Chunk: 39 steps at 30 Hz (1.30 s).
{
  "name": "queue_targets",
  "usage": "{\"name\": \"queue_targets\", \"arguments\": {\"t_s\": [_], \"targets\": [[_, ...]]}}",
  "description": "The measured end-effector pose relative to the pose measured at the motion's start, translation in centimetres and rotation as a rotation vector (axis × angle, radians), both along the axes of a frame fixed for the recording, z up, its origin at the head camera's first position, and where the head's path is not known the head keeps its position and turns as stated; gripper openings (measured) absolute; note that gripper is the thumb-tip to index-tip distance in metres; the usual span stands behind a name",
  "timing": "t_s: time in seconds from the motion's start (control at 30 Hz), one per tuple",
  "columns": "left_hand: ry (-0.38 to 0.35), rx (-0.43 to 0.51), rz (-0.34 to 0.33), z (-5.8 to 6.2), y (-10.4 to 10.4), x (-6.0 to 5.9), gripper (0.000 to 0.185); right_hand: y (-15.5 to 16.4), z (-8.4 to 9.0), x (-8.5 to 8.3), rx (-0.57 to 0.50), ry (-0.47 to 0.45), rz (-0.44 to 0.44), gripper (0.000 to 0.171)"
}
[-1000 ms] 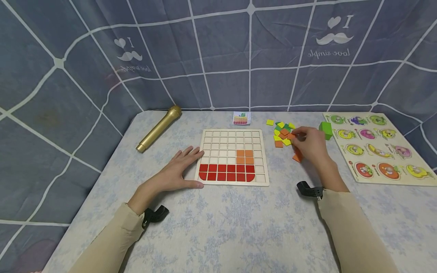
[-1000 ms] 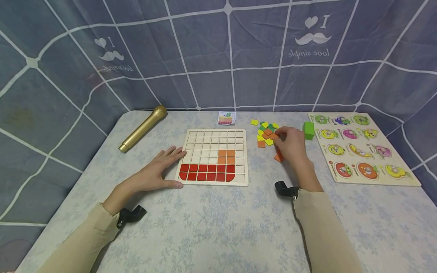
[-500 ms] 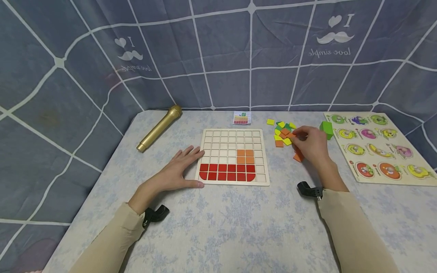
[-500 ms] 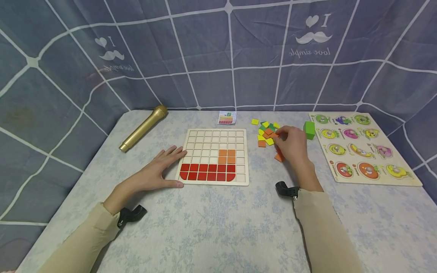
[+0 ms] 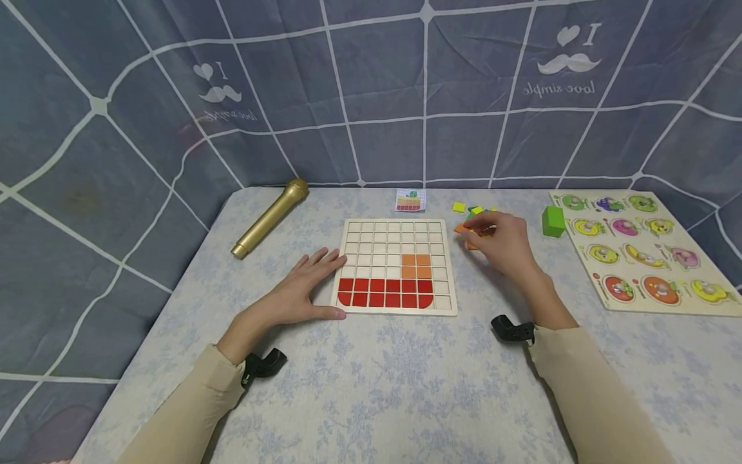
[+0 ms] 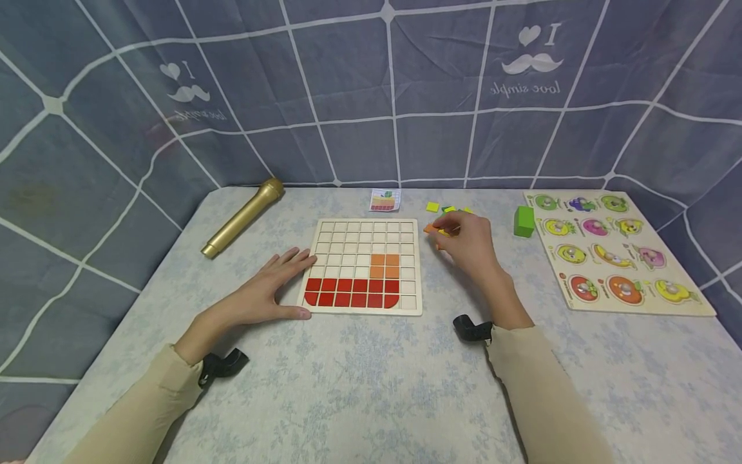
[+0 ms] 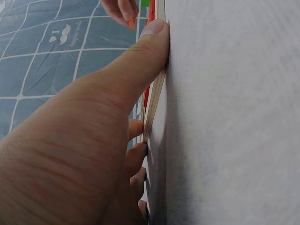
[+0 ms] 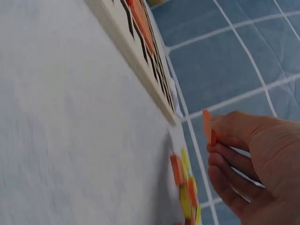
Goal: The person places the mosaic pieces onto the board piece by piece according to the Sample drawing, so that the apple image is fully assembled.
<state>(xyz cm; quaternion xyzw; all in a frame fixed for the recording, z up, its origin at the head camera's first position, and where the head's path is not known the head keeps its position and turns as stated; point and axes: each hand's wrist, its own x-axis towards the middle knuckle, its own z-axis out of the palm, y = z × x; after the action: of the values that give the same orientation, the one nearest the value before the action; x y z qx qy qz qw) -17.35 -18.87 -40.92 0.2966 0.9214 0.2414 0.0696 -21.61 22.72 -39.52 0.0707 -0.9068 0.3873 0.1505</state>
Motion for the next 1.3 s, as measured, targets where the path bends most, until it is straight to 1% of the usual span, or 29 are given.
{"name": "queue_targets", "arguments": {"t_s": [0.13,0.27,0.33,0.67,0.9,1.13,1.3], "targets": [[-0.002,-0.004,0.000,-0.1,0.0,-0.1,0.109,-2.2,0.2,0.2,0.005,-0.003,0.098,0.019],[-0.006,-0.004,-0.001,0.0,0.0,-0.1,0.109,-4.4,0.1,0.7,0.039,-0.048,0.223,0.019],[-0.010,-0.004,-0.001,0.1,0.0,0.0,0.109,-5.2,0.0,1.0,0.050,-0.070,0.260,0.019],[-0.020,0.000,0.000,0.2,0.0,0.0,0.108,-6.9,0.0,1.9,0.077,-0.074,0.340,0.019],[-0.011,0.008,-0.005,0.2,-0.1,0.0,0.108,-7.9,-0.4,1.9,0.133,-0.024,0.418,0.018],[-0.012,0.003,-0.007,0.3,0.0,0.0,0.108,-8.6,-0.8,2.3,0.118,-0.011,0.470,0.015],[-0.006,0.000,-0.006,0.1,-0.1,-0.1,0.109,-9.1,-0.9,2.6,0.121,-0.001,0.481,0.013]]}}
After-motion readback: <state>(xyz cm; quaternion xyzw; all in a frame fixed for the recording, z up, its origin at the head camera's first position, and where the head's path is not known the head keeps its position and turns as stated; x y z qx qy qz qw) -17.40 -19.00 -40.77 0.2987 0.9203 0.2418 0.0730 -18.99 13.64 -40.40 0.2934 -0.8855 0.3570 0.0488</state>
